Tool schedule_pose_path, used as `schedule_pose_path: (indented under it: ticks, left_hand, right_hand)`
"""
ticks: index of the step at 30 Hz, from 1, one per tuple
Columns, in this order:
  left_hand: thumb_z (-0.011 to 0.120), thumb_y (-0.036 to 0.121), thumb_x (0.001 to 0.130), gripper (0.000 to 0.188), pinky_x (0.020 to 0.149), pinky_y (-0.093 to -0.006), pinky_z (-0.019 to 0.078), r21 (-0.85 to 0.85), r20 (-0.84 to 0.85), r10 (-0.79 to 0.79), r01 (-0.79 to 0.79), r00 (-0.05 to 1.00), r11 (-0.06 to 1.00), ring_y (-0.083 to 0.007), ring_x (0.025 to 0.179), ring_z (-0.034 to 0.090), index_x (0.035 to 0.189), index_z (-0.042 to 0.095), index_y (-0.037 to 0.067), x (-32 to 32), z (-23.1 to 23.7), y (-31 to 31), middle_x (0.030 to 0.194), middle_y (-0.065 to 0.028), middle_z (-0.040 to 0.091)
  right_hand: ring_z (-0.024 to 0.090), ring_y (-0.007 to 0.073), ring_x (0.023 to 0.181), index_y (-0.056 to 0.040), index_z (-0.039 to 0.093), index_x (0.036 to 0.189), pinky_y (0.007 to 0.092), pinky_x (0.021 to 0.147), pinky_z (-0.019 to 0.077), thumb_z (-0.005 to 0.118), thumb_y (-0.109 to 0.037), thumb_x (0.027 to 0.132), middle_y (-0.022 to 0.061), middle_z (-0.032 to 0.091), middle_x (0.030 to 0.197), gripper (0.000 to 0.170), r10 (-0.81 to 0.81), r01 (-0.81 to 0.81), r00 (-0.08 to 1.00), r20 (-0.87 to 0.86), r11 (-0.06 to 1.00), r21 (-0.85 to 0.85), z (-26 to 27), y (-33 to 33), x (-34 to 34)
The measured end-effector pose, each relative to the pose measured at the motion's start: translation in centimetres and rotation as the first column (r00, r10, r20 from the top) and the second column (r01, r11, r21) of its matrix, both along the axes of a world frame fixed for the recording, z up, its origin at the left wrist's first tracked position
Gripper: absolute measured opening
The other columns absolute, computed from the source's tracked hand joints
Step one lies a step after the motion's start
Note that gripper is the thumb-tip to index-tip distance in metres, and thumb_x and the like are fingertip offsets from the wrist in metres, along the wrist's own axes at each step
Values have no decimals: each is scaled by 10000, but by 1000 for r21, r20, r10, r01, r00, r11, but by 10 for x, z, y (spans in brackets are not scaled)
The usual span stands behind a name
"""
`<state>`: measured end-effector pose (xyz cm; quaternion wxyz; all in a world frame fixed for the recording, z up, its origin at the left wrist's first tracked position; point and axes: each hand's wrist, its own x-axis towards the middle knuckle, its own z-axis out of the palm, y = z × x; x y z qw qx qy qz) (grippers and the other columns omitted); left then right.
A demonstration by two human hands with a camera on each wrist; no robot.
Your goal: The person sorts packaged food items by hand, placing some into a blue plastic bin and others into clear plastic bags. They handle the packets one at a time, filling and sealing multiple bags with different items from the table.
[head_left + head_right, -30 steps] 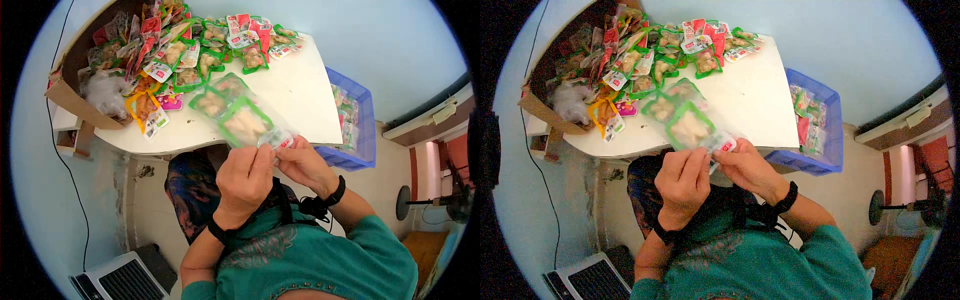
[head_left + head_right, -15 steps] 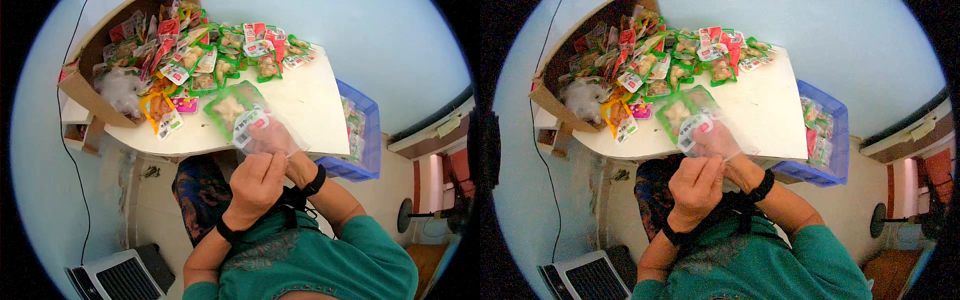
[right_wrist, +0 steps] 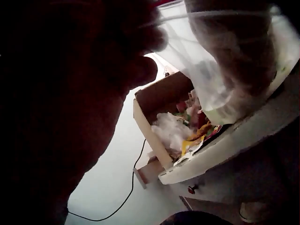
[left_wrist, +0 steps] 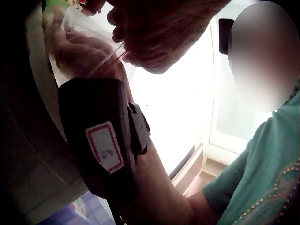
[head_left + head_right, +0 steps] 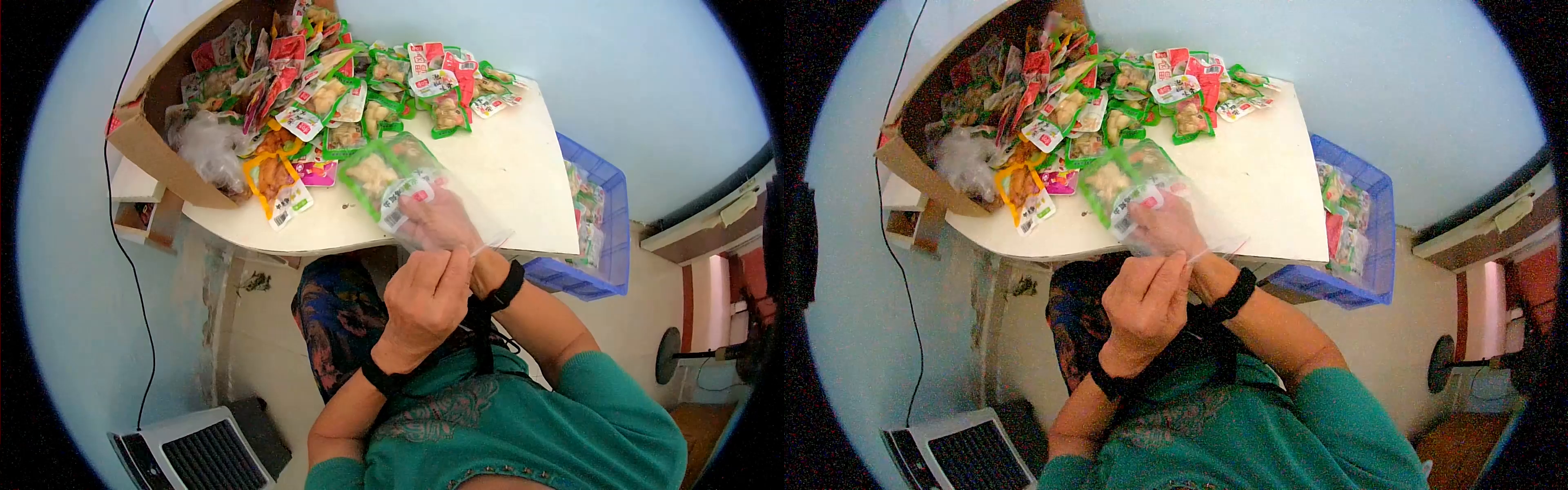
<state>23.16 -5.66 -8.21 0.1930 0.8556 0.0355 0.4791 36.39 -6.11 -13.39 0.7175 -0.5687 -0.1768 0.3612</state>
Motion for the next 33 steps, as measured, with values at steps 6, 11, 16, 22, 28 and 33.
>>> schedule_pose_path:
  ticks: [6,11,16,22,28,33]
  left_hand:
    - [740,95,775,227,605,-347,511,-58,-33,-20,18,999,998,-272,713,602,981,681,21,-3,-2,2,845,-90,609]
    - [695,179,837,276,677,-382,522,-113,-56,-55,49,997,992,-315,797,609,1057,657,17,-9,6,9,918,-128,622]
    - [620,141,886,250,815,-413,511,-169,-28,-16,11,999,986,-365,915,614,1088,639,-5,-4,0,17,1026,-174,635]
    - [548,-24,882,233,897,-415,492,-272,-65,8,-25,998,962,-361,1023,615,1101,623,-9,5,-16,35,1078,-190,650]
    - [578,-58,843,266,908,-419,497,-248,-67,85,-99,994,964,-360,1031,619,1099,627,-1,7,-23,39,1087,-188,650]
    - [594,-50,837,258,900,-416,506,-225,-89,96,-114,991,968,-361,1041,622,1087,634,3,9,-31,41,1093,-193,652]
  right_hand:
    - [635,154,831,-22,572,1170,310,692,552,633,-130,900,69,655,989,298,47,-22,970,-239,994,108,-3,-3,-2]
    - [627,211,978,-44,374,1392,328,780,555,554,-29,922,115,585,1188,504,210,-39,876,-435,928,370,28,-16,-14]
    - [630,214,947,-20,317,1429,320,789,549,535,15,905,126,584,1175,569,96,-43,944,-317,985,170,41,-25,-17]
    - [620,220,928,-44,257,1464,326,777,543,540,30,897,130,578,1142,638,115,-45,952,-284,970,240,26,-18,-17]
    - [586,226,1019,-78,178,1492,338,821,525,516,47,916,151,527,1224,679,126,-16,930,-344,953,304,35,-24,-25]
    - [583,232,1021,-86,154,1497,338,804,524,509,58,916,163,520,1232,696,113,2,941,-319,941,339,23,-24,-22]
